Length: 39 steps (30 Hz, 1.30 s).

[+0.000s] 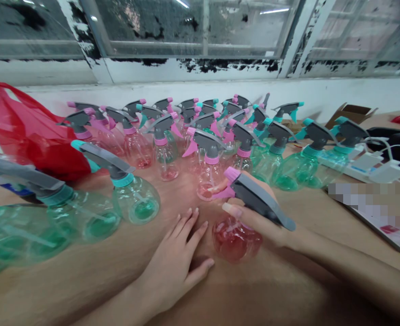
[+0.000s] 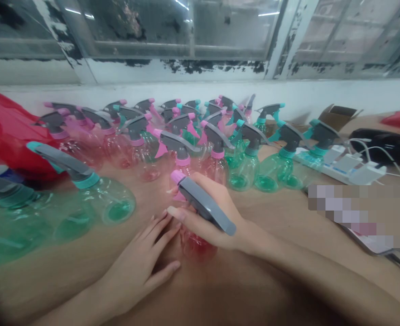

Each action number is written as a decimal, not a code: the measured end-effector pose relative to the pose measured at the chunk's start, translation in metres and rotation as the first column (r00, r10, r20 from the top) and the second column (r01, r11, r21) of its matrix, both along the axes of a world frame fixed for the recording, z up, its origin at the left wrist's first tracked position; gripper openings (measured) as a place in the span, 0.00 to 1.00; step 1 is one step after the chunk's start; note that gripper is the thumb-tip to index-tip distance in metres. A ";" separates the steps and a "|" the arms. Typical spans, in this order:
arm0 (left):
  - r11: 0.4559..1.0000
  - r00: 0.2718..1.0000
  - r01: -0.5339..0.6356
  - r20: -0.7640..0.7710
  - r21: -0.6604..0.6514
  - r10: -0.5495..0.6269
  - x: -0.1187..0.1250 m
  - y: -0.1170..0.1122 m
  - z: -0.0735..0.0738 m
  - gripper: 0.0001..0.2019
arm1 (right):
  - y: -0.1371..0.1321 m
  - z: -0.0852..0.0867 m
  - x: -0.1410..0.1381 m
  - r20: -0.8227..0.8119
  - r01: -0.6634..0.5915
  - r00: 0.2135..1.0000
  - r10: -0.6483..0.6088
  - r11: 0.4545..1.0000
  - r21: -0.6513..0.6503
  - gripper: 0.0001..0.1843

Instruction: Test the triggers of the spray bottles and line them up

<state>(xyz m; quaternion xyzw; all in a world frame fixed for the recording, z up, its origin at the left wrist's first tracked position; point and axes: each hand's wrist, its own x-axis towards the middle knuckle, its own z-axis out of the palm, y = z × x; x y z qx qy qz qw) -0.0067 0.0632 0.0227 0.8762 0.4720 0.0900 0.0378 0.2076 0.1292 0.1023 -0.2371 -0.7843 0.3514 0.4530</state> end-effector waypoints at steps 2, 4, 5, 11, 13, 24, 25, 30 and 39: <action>1.000 1.000 -0.001 0.001 0.004 0.001 0.000 0.000 -0.001 0.32 | 0.000 0.000 0.000 0.010 0.000 1.000 0.000 1.000 -0.014 0.07; 1.000 1.000 -0.002 0.009 0.004 0.002 -0.001 0.000 -0.001 0.32 | 0.000 -0.001 0.000 0.010 0.008 1.000 -0.008 1.000 -0.013 0.07; 1.000 1.000 -0.002 0.015 0.004 0.002 -0.001 0.000 -0.001 0.31 | 0.000 -0.001 0.001 0.013 0.009 1.000 -0.008 1.000 -0.013 0.07; 1.000 1.000 0.000 0.014 0.002 0.000 0.000 -0.001 -0.001 0.31 | 0.000 -0.002 0.001 0.010 -0.004 1.000 0.005 1.000 -0.008 0.07; 1.000 1.000 -0.001 0.008 -0.006 0.001 0.000 0.000 -0.001 0.32 | 0.000 -0.001 0.001 0.009 0.001 1.000 -0.001 1.000 -0.006 0.07; 1.000 1.000 -0.004 0.006 -0.005 0.004 0.000 -0.001 0.002 0.31 | 0.001 0.005 0.000 0.031 0.029 0.999 -0.033 0.994 0.103 0.08; 1.000 1.000 -0.001 0.004 -0.002 0.002 0.000 -0.001 0.002 0.31 | 0.002 0.005 0.000 0.047 0.032 0.998 -0.038 0.993 0.116 0.09; 1.000 1.000 -0.011 0.020 0.007 0.011 0.000 0.000 0.001 0.30 | 0.003 0.005 0.000 0.068 0.015 0.997 -0.022 0.994 0.109 0.08; 1.000 1.000 -0.015 0.015 -0.019 0.016 0.001 -0.001 0.003 0.30 | -0.003 0.001 0.000 -0.010 0.046 0.999 -0.045 0.999 0.029 0.06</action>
